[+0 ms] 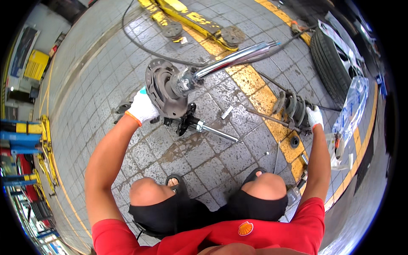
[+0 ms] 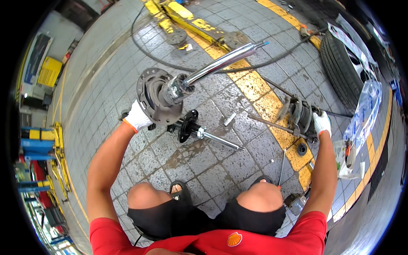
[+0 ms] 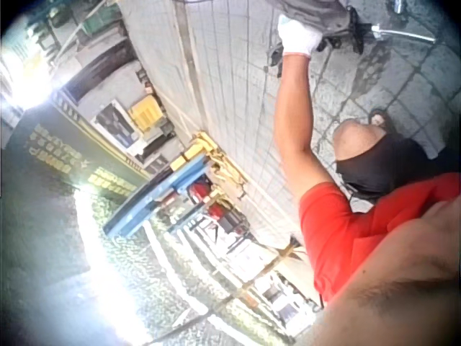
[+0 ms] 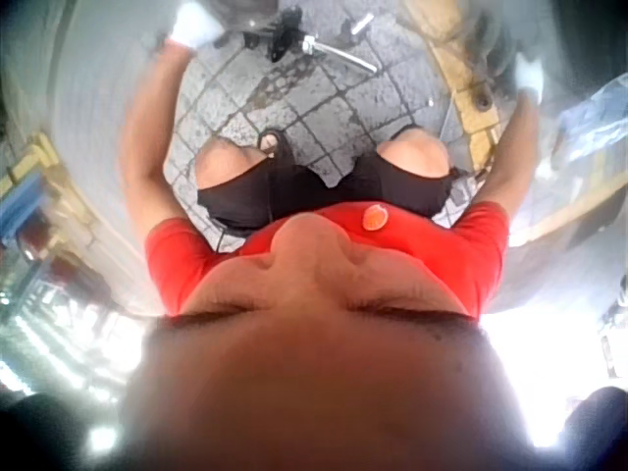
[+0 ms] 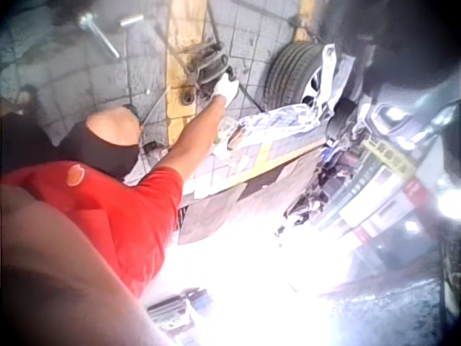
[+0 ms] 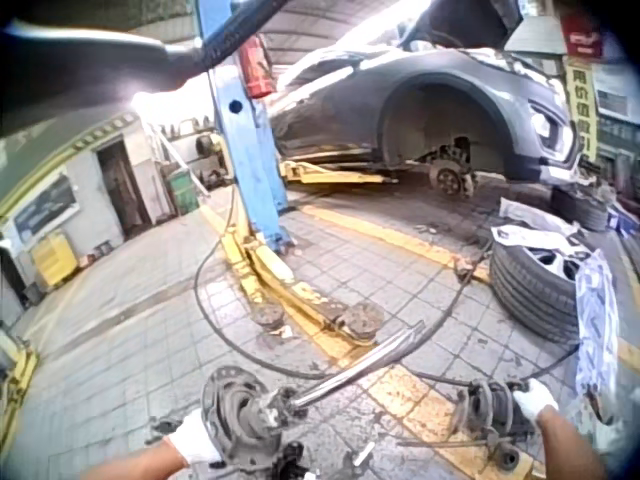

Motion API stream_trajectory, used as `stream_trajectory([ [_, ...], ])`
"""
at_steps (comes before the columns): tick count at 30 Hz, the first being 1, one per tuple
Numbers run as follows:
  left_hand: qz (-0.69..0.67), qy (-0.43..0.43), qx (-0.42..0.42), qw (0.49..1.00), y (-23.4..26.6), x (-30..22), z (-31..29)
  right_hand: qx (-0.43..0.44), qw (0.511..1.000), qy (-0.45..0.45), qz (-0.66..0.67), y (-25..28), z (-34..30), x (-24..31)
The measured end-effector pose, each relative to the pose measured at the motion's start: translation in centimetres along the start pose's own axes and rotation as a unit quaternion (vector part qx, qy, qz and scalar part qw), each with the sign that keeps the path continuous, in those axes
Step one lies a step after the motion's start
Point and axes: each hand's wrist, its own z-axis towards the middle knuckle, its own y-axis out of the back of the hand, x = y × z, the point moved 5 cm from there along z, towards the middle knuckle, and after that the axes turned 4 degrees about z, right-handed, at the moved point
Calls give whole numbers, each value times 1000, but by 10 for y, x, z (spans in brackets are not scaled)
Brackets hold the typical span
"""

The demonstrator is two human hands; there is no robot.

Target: The person sits on the floor and uses a screwdriver to pry and separate a coil spring from a shock absorber assembly. They then scrape the spring perch with the screwdriver and set the parts aside.

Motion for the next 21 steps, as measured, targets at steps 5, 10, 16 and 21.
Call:
stream_trajectory([
  [5,-25,24,20,999,42,-61,-62,-226,956,178,-56,32,-104,91],
  [10,-124,150,191,962,16,-58,-134,-48,970,236,-18,-37,-269,63],
  [16,-193,161,298,921,-86,-24,-193,97,947,-87,-294,-133,-382,-147],
  [21,-217,39,193,956,-84,-30,-191,145,942,-152,-262,-153,-375,-157],
])
